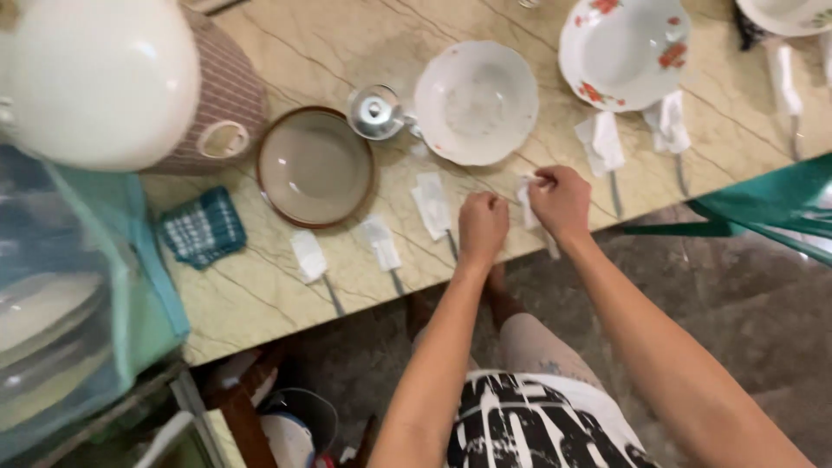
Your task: The person sets a dining table by wrapping spoons and forks in napkins and arranging plates, bowls, condiment shakers, and the wrapped utensils on the tabletop by hand.
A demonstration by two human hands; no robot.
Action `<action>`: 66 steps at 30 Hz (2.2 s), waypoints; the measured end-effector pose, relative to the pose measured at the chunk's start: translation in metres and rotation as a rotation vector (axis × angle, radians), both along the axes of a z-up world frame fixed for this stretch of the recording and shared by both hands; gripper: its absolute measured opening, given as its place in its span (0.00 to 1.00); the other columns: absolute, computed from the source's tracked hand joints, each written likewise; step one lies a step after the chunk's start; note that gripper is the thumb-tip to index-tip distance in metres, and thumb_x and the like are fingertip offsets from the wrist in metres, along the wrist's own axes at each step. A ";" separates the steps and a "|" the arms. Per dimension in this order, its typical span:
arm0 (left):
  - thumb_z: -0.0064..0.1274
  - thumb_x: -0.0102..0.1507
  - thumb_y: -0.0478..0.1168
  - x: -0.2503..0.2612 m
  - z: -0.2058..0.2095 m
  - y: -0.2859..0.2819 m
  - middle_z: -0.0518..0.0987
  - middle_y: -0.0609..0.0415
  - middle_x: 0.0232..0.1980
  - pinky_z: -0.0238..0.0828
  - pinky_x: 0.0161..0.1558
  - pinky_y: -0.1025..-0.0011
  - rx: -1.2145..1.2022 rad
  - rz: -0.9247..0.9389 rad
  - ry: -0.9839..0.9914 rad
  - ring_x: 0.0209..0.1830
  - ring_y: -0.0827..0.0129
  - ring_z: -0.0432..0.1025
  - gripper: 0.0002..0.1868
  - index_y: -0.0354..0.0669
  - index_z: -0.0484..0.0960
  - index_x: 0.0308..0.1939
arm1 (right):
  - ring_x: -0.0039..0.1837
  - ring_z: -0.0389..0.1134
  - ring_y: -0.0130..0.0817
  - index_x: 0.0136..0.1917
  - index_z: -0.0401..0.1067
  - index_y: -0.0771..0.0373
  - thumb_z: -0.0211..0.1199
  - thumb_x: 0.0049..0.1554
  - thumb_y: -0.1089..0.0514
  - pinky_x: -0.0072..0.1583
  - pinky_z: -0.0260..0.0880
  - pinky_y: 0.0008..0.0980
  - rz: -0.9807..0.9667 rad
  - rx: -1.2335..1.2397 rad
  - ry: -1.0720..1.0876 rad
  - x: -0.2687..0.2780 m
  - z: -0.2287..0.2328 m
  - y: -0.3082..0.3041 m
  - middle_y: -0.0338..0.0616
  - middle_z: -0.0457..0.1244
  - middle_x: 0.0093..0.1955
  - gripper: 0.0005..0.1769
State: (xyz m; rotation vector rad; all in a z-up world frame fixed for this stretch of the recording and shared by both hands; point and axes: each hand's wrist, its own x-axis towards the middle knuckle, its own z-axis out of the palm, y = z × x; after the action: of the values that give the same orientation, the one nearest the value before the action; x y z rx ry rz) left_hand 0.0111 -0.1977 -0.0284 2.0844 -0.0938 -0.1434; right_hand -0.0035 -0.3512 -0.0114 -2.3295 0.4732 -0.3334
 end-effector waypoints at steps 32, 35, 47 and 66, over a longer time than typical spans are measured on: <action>0.57 0.59 0.35 0.023 -0.004 -0.037 0.83 0.38 0.33 0.75 0.40 0.59 -0.058 0.197 0.172 0.35 0.47 0.79 0.08 0.30 0.84 0.36 | 0.43 0.76 0.40 0.48 0.79 0.69 0.69 0.47 0.59 0.49 0.75 0.34 0.100 0.236 0.340 0.026 -0.033 -0.023 0.52 0.72 0.40 0.16; 0.61 0.57 0.36 0.028 0.018 -0.037 0.81 0.37 0.30 0.73 0.38 0.57 0.001 0.231 0.226 0.33 0.45 0.77 0.10 0.28 0.82 0.31 | 0.43 0.75 0.40 0.49 0.79 0.69 0.69 0.48 0.58 0.49 0.74 0.35 0.021 0.248 0.332 0.026 -0.021 -0.023 0.52 0.71 0.39 0.16; 0.51 0.66 0.34 0.084 0.032 -0.005 0.72 0.41 0.55 0.69 0.54 0.59 0.105 0.624 -0.064 0.55 0.49 0.71 0.14 0.27 0.76 0.53 | 0.50 0.74 0.39 0.61 0.72 0.70 0.69 0.52 0.56 0.54 0.73 0.36 -0.071 0.328 0.190 0.116 -0.019 -0.030 0.52 0.72 0.49 0.26; 0.63 0.61 0.47 0.133 0.034 0.028 0.84 0.46 0.29 0.75 0.32 0.66 -0.071 0.809 0.032 0.26 0.63 0.79 0.20 0.27 0.85 0.37 | 0.44 0.74 0.43 0.56 0.77 0.70 0.65 0.50 0.60 0.50 0.73 0.38 -0.037 0.281 0.205 0.129 -0.020 -0.022 0.55 0.72 0.44 0.20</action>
State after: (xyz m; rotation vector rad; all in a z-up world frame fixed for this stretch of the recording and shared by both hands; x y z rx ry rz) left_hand 0.1441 -0.1700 0.0052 1.8972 0.7433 0.3138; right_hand 0.1254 -0.3733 -0.0317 -2.0903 0.6212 -0.0401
